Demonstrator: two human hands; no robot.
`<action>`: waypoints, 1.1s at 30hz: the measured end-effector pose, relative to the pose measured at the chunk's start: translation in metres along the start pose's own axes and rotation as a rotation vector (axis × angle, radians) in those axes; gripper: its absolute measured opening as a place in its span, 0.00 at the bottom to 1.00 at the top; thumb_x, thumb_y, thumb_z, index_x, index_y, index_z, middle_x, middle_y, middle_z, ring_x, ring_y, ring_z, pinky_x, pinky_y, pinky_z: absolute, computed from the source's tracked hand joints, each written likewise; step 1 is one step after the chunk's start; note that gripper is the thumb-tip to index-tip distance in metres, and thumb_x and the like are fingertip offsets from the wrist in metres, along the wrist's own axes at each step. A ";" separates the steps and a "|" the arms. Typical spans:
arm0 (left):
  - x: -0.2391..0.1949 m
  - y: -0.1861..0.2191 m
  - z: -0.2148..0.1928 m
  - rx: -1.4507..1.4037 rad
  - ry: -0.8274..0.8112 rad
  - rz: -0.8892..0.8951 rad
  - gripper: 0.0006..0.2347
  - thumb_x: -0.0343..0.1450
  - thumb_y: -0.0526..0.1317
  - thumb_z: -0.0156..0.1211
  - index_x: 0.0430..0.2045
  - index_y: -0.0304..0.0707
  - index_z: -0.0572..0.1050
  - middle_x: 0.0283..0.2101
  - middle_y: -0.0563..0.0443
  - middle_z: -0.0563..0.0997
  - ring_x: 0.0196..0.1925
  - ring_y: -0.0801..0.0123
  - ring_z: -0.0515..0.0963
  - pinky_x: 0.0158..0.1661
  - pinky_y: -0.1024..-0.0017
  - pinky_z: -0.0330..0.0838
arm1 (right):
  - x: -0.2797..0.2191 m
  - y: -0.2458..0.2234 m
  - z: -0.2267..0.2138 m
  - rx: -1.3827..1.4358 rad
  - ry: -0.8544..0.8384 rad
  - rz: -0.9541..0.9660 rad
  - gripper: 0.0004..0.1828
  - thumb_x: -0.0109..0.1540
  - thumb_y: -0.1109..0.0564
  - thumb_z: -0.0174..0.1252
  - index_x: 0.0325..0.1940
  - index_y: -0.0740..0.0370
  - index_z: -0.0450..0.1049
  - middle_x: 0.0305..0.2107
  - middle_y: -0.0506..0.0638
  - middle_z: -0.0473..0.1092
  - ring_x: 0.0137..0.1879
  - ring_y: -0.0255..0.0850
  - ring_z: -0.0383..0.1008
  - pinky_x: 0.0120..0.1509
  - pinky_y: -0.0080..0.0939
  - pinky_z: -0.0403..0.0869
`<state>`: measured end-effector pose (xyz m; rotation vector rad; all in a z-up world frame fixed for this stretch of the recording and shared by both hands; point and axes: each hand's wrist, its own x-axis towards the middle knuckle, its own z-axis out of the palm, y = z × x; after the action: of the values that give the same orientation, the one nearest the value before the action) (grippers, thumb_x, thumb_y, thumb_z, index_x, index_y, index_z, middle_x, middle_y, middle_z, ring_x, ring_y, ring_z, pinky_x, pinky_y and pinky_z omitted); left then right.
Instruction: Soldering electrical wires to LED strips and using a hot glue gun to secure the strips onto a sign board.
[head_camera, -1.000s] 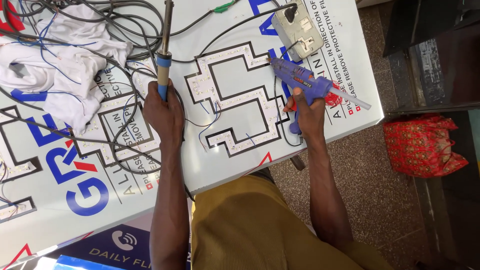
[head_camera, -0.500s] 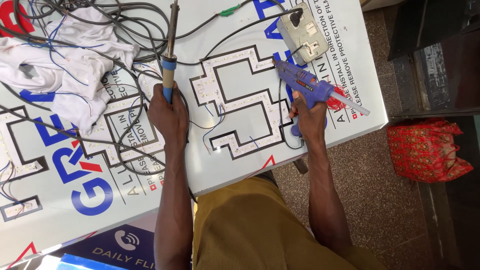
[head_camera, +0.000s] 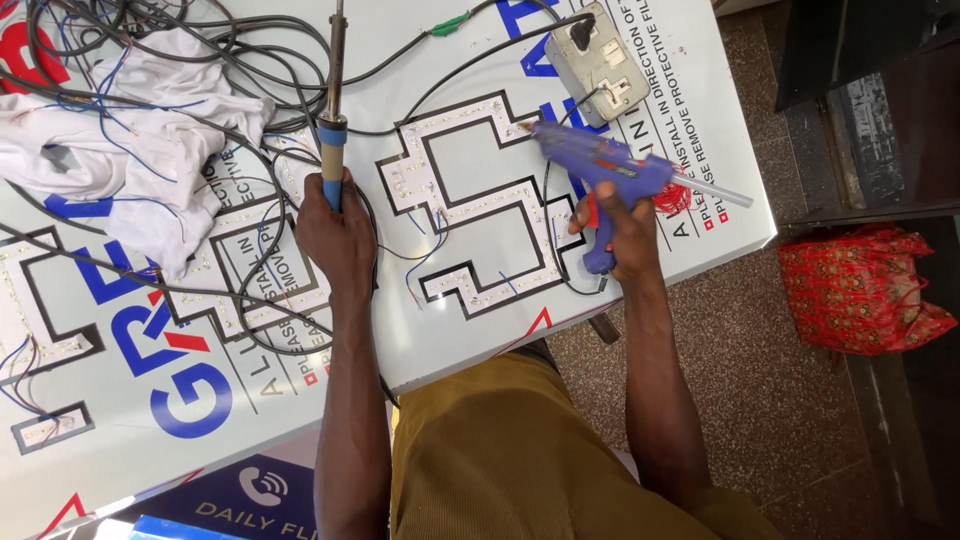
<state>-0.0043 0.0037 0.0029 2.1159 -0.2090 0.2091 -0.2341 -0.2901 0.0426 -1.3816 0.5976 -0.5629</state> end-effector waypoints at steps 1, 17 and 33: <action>0.002 0.000 0.001 0.002 0.000 -0.002 0.12 0.87 0.44 0.62 0.35 0.39 0.75 0.21 0.47 0.73 0.25 0.49 0.79 0.35 0.56 0.72 | 0.001 0.000 -0.003 0.000 -0.002 0.003 0.28 0.75 0.40 0.64 0.31 0.63 0.78 0.22 0.59 0.75 0.32 0.49 0.86 0.45 0.48 0.87; 0.001 -0.003 0.002 0.002 0.018 0.032 0.11 0.86 0.44 0.63 0.36 0.40 0.76 0.22 0.45 0.76 0.27 0.44 0.81 0.36 0.53 0.74 | 0.014 -0.018 0.026 0.155 -0.126 0.035 0.30 0.73 0.34 0.63 0.59 0.65 0.79 0.52 0.70 0.82 0.66 0.61 0.85 0.70 0.58 0.85; 0.001 0.004 -0.001 0.024 -0.034 -0.016 0.10 0.85 0.45 0.62 0.38 0.41 0.75 0.24 0.46 0.76 0.28 0.45 0.84 0.37 0.49 0.76 | -0.018 -0.043 0.023 -0.093 -0.048 -0.135 0.34 0.76 0.36 0.61 0.69 0.69 0.72 0.44 0.61 0.81 0.46 0.42 0.82 0.66 0.51 0.85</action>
<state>-0.0044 0.0025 0.0070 2.1451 -0.2101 0.1665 -0.2324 -0.2663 0.0888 -1.5273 0.4990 -0.6143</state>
